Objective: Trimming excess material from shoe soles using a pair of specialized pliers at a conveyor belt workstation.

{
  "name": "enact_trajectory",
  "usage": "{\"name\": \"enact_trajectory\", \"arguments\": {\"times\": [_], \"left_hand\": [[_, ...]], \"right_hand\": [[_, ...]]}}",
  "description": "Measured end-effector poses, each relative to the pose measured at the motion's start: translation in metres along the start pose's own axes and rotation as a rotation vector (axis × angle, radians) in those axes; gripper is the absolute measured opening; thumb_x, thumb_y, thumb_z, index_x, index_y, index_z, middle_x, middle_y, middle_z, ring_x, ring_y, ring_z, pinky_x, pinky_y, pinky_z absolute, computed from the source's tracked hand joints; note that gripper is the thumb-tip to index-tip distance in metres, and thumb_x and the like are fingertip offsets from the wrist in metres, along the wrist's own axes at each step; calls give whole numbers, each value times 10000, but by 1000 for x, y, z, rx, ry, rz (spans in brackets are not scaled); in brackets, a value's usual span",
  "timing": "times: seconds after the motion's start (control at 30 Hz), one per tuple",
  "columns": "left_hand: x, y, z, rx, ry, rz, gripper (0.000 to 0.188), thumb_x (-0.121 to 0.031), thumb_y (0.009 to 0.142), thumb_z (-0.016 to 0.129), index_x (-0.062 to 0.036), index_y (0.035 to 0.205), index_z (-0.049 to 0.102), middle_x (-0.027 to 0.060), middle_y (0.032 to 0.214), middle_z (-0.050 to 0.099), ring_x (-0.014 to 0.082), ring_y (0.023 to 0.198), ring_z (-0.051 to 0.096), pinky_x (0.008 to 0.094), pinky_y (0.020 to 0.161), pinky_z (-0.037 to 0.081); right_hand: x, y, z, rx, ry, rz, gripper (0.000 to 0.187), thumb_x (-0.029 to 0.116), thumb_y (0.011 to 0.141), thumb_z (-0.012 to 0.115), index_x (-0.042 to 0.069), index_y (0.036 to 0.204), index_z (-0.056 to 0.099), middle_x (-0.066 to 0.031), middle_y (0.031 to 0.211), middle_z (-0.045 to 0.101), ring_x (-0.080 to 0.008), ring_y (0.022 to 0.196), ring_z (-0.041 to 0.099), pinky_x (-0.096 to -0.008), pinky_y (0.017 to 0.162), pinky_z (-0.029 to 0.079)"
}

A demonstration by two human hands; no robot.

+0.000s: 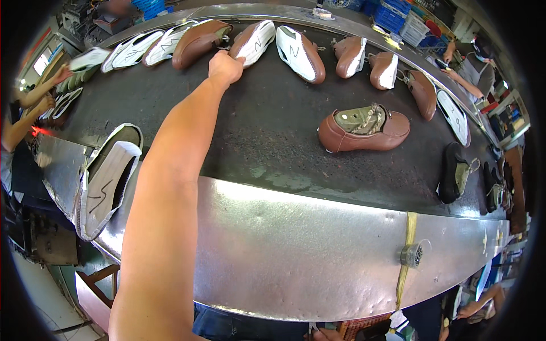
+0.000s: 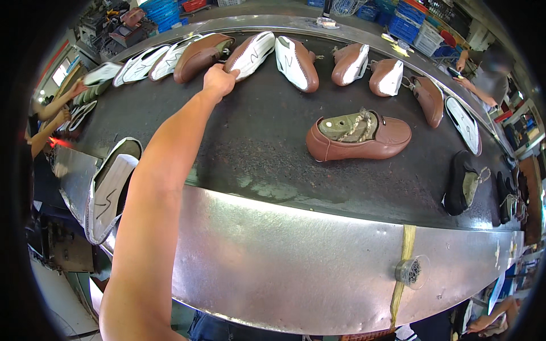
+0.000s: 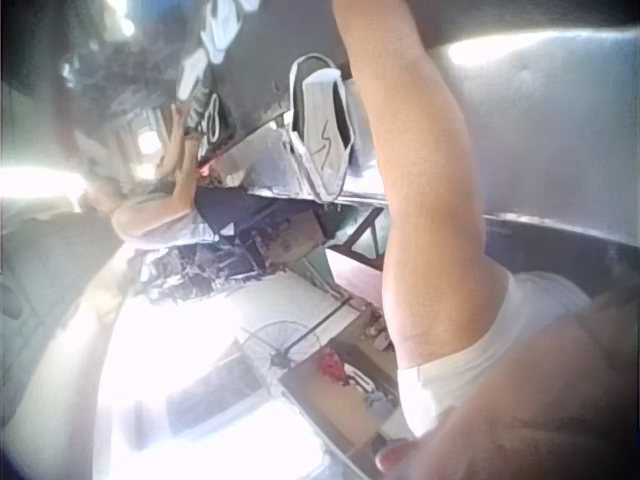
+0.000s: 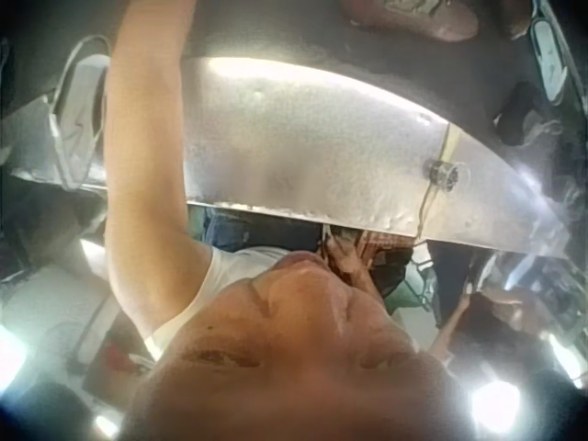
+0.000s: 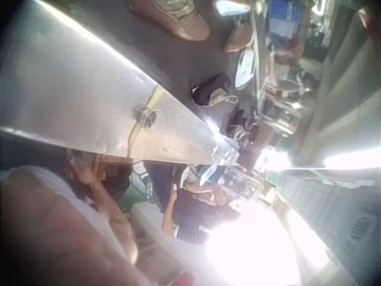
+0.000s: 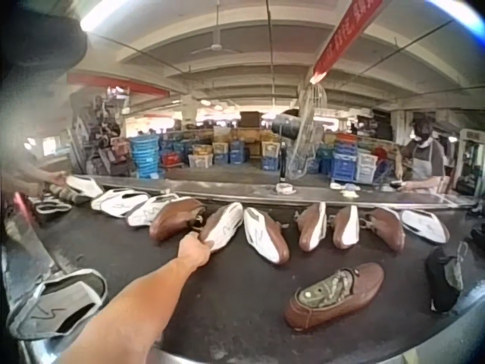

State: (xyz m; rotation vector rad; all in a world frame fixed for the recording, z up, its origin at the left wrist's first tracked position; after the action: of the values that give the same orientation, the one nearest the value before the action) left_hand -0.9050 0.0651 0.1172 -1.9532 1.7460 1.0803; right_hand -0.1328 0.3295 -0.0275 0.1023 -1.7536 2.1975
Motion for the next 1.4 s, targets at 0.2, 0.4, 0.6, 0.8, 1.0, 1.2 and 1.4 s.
{"name": "enact_trajectory", "arguments": {"times": [0.2, 0.4, 0.6, 0.8, 1.0, 1.2, 1.4], "left_hand": [[-32, -63, -82, 208, 339, 127, 565, -427, 880, 734, 74, 1135, 680, 280, 1167, 690, 402, 1127, 664, 439, 978, 527], [-51, -191, -239, 254, 346, 283, 368, -303, 867, 716, 58, 933, 690, 293, 931, 695, 459, 923, 674, 503, 832, 528], [19, -347, -340, 185, 34, 210, 396, -178, 792, 814, 40, 1082, 656, 189, 768, 674, 322, 650, 674, 364, 616, 523], [73, -396, -353, 309, 12, 175, 548, -209, 783, 833, 55, 1212, 617, 206, 1013, 698, 296, 921, 704, 375, 839, 540], [89, -342, -395, -353, 634, 377, 823, -227, 803, 802, 64, 1464, 409, 268, 1355, 585, 355, 1262, 595, 392, 1073, 444], [141, -285, -395, 124, 346, -351, 591, -219, 719, 851, 84, 1172, 622, 233, 960, 701, 300, 846, 681, 364, 790, 525], [153, -290, -400, 123, 137, -176, 515, -264, 836, 808, 51, 1201, 627, 197, 951, 722, 243, 849, 682, 384, 804, 531]], "right_hand": [[151, -122, 57, 10, -926, -541, 368, 338, 923, 735, 2, 1067, 696, -178, 1021, 719, -367, 1007, 676, -427, 848, 517], [317, -181, 97, -441, -1289, -1244, 336, 236, 895, 740, 21, 1130, 630, -170, 859, 682, -282, 750, 680, -364, 689, 530], [527, -81, 160, -298, -443, -1302, 179, 215, 967, 629, 53, 925, 567, -24, 710, 582, -109, 613, 553, -299, 576, 452], [671, 1, 157, -1107, -650, -1264, 506, 297, 868, 727, -142, 1105, 645, -347, 1100, 684, -442, 1096, 678, -473, 949, 533], [724, 57, 107, -1042, -520, -1045, 696, 423, 772, 804, -148, 1144, 660, -306, 1171, 688, -400, 1103, 689, -437, 956, 528], [713, 57, 121, -1255, -907, -1096, 732, 445, 779, 804, -110, 1212, 604, -291, 1151, 695, -386, 1114, 682, -430, 964, 521], [620, -2, 193, -1147, -990, -1235, 649, 440, 807, 769, -80, 1156, 601, -308, 1111, 691, -414, 1083, 679, -451, 938, 510]]}}
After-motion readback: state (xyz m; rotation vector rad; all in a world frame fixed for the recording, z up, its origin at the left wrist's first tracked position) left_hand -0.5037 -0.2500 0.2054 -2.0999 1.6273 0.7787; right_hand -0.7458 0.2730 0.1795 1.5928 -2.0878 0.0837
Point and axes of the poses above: each hand's wrist, its own y-axis towards the middle knuckle, its own z-axis out of the palm, x = y × z, the point moved 5 cm from there along y, towards the middle knuckle
